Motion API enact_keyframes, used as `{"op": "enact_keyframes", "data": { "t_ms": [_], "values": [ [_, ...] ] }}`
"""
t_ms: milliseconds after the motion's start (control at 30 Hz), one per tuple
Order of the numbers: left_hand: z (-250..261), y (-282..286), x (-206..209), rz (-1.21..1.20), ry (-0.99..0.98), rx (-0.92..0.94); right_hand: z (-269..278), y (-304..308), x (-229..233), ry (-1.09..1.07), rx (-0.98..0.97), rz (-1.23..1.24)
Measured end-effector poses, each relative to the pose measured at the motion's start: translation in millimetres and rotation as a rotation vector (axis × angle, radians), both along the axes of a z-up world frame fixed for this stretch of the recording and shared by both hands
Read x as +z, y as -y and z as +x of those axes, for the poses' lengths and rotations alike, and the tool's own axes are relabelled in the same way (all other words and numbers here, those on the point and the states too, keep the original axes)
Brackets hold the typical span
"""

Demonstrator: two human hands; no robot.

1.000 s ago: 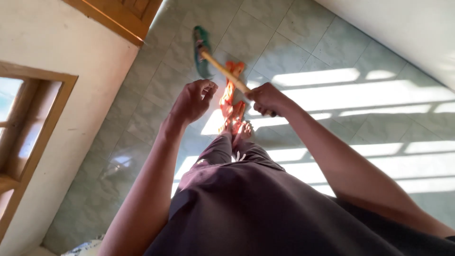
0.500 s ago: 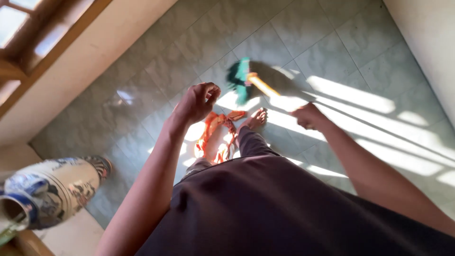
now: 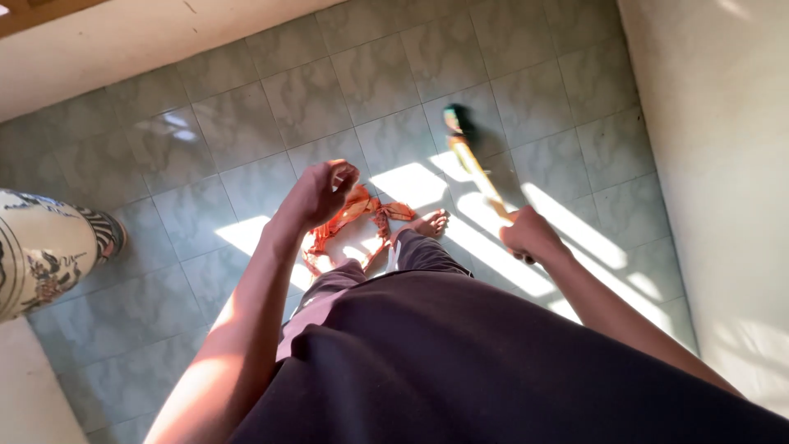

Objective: Sweeping the floor with a broom and moving a cloth around the floor.

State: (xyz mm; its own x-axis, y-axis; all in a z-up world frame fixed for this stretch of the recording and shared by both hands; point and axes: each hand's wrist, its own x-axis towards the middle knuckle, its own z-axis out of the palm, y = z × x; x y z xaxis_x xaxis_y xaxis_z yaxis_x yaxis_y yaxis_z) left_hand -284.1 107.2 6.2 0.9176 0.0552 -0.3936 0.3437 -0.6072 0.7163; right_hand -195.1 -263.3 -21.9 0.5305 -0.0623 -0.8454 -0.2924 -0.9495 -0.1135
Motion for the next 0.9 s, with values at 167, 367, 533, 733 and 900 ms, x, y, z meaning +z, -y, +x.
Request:
{"op": "enact_keyframes", "data": {
  "t_ms": [167,367,533,733,900],
  "values": [
    [-79.5,-60.2,-32.5,-0.08,0.076,0.201,-49.0,-91.9,36.5,-0.133,0.171,0.193],
    [-184.6,-117.3,-21.7,0.001,0.069,0.348,-118.2,-236.6,-46.4,-0.25,0.529,0.517],
    [-282.2,-175.9,-13.4,0.115,0.182,0.429,-228.6,-391.9,-114.7,-0.308,0.668,0.551],
    [-321.7,-196.4,15.0,0.053,0.182,0.577,-186.4,-381.8,-190.3,-0.402,0.501,0.503],
    [-326.4,-206.5,9.8,0.034,0.09,0.565,-112.1,-251.5,-125.5,-0.079,0.125,0.028]
  ]
}}
